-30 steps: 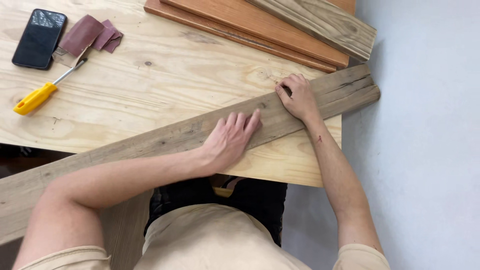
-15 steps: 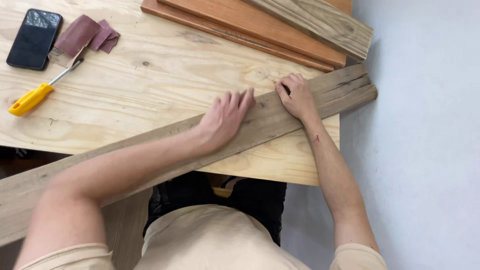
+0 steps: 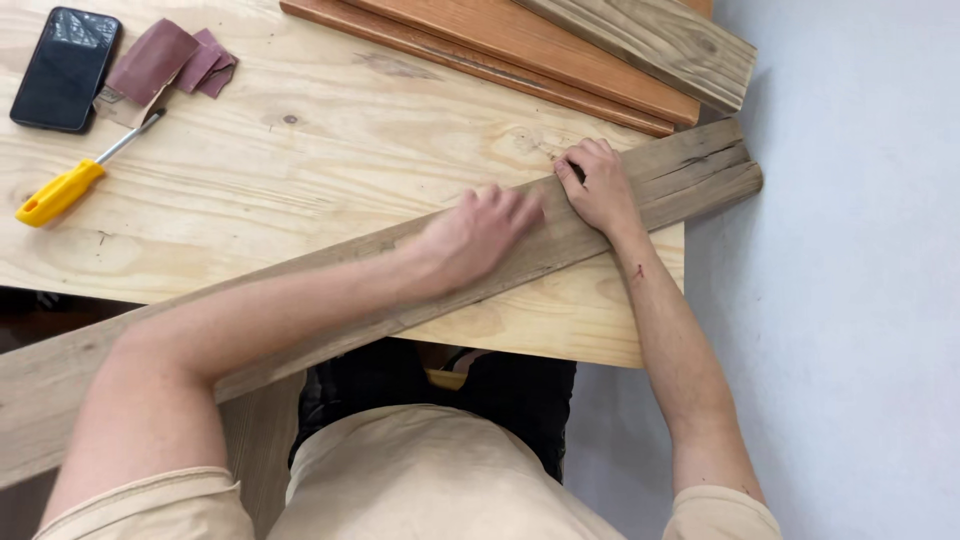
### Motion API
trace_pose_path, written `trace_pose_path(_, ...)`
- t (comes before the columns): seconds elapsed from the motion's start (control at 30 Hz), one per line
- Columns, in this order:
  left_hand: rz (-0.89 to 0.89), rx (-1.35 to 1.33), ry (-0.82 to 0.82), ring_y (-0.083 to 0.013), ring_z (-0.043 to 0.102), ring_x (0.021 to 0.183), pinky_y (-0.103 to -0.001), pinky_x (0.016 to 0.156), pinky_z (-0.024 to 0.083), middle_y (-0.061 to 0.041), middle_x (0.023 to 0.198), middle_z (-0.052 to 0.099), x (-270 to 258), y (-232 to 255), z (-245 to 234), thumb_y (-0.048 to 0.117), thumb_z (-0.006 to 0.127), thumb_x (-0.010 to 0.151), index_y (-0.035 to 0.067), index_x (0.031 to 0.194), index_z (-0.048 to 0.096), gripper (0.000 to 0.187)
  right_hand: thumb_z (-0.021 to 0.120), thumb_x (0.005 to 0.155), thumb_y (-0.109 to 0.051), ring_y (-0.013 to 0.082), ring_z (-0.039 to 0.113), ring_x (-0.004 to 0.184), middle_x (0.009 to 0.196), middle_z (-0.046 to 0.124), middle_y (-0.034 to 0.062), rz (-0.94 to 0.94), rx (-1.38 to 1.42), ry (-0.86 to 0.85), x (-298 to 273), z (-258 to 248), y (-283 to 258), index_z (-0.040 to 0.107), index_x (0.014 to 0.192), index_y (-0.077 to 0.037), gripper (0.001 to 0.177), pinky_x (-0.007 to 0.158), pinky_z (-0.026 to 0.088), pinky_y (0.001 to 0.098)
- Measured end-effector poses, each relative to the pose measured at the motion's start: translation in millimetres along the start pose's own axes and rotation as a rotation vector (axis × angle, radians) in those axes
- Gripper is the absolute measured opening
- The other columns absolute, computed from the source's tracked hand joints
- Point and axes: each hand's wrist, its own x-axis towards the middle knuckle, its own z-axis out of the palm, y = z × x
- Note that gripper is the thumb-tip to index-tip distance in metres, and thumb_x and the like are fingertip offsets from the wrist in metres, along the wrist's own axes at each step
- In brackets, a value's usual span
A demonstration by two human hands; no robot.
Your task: The person sands a long wooden plank on a workbench using a sanding block. They move the block back and forth along the length of the plank, applying pressure to smooth the surface.
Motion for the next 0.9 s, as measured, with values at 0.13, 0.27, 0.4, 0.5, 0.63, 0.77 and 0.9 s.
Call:
trace_pose_path(0.13, 0.159, 0.012, -0.069, -0.0329, 0.074, 0.122, -0.044, 0.092, 0.062, -0.015, 0.139, 0.072, -42.2, 28.8, 7.7, 0.009, 0.062, 0.109, 0.006, 0.193, 0.039, 0.087, 0.077, 0.128, -0.035, 0.0377, 0.071, 0.118, 0.109, 0.071, 0.009, 0.002, -0.02, -0.005, -0.2, -2.5, -0.2, 0.084, 0.114, -0.019, 0.023, 0.111, 0.058, 0.051)
trace_pose_path(0.27, 0.108, 0.01, -0.093, -0.0383, 0.077, 0.126, -0.048, 0.095, 0.065, -0.019, 0.142, 0.075, -24.7, -11.3, 9.3, 0.006, 0.061, 0.11, 0.007, 0.192, 0.042, 0.085, 0.077, 0.127, -0.033, 0.0375, 0.072, 0.119, 0.11, 0.072, 0.0093, 0.01, -0.018, -0.016, -2.4, -3.8, -6.9, 0.084, 0.113, -0.017, 0.022, 0.111, 0.057, 0.0513)
trace_pose_path(0.4, 0.193, -0.098, -0.096, -0.0429, 0.077, 0.127, -0.049, 0.099, 0.066, -0.025, 0.14, 0.075, -8.0, -11.2, -0.9, -0.004, 0.054, 0.112, 0.003, 0.188, 0.048, 0.076, 0.076, 0.128, -0.033, 0.038, 0.072, 0.12, 0.11, 0.072, 0.0095, -0.002, -0.016, -0.002, -0.4, -1.1, -1.2, 0.084, 0.113, -0.018, 0.023, 0.11, 0.057, 0.0519)
trace_pose_path(0.5, 0.307, -0.05, -0.133, -0.0358, 0.076, 0.129, -0.046, 0.1, 0.063, -0.017, 0.14, 0.074, -47.9, 19.0, -0.2, 0.005, 0.055, 0.115, 0.01, 0.192, 0.043, 0.078, 0.076, 0.127, -0.034, 0.0373, 0.072, 0.12, 0.11, 0.072, 0.0087, -0.01, -0.015, -0.002, -0.4, -1.3, -3.1, 0.083, 0.113, -0.02, 0.022, 0.11, 0.058, 0.0519)
trace_pose_path(0.63, 0.176, 0.045, -0.125, -0.0374, 0.078, 0.13, -0.049, 0.101, 0.066, -0.017, 0.142, 0.075, -37.5, -15.4, 0.1, 0.01, 0.061, 0.114, 0.009, 0.191, 0.044, 0.079, 0.078, 0.126, -0.032, 0.0406, 0.073, 0.119, 0.11, 0.074, 0.0114, -0.004, -0.019, 0.006, -3.2, -1.1, -6.1, 0.084, 0.113, -0.016, 0.021, 0.11, 0.058, 0.0552)
trace_pose_path(0.77, 0.117, -0.005, -0.088, -0.0404, 0.076, 0.13, -0.051, 0.102, 0.065, -0.02, 0.143, 0.073, -20.0, -6.3, 4.8, 0.005, 0.061, 0.115, 0.006, 0.193, 0.04, 0.081, 0.076, 0.127, -0.034, 0.0368, 0.071, 0.121, 0.11, 0.072, 0.0086, -0.002, -0.024, -0.004, 0.7, 0.1, -2.4, 0.083, 0.114, -0.018, 0.021, 0.112, 0.057, 0.0515)
trace_pose_path(0.9, 0.251, -0.023, -0.2, -0.0357, 0.075, 0.13, -0.048, 0.105, 0.063, -0.019, 0.141, 0.073, -56.7, 23.8, -3.1, 0.007, 0.056, 0.12, 0.012, 0.196, 0.039, 0.078, 0.076, 0.127, -0.034, 0.036, 0.071, 0.12, 0.11, 0.072, 0.0077, 0.001, -0.026, -0.009, -0.8, -0.1, -4.8, 0.083, 0.113, -0.019, 0.022, 0.111, 0.057, 0.052)
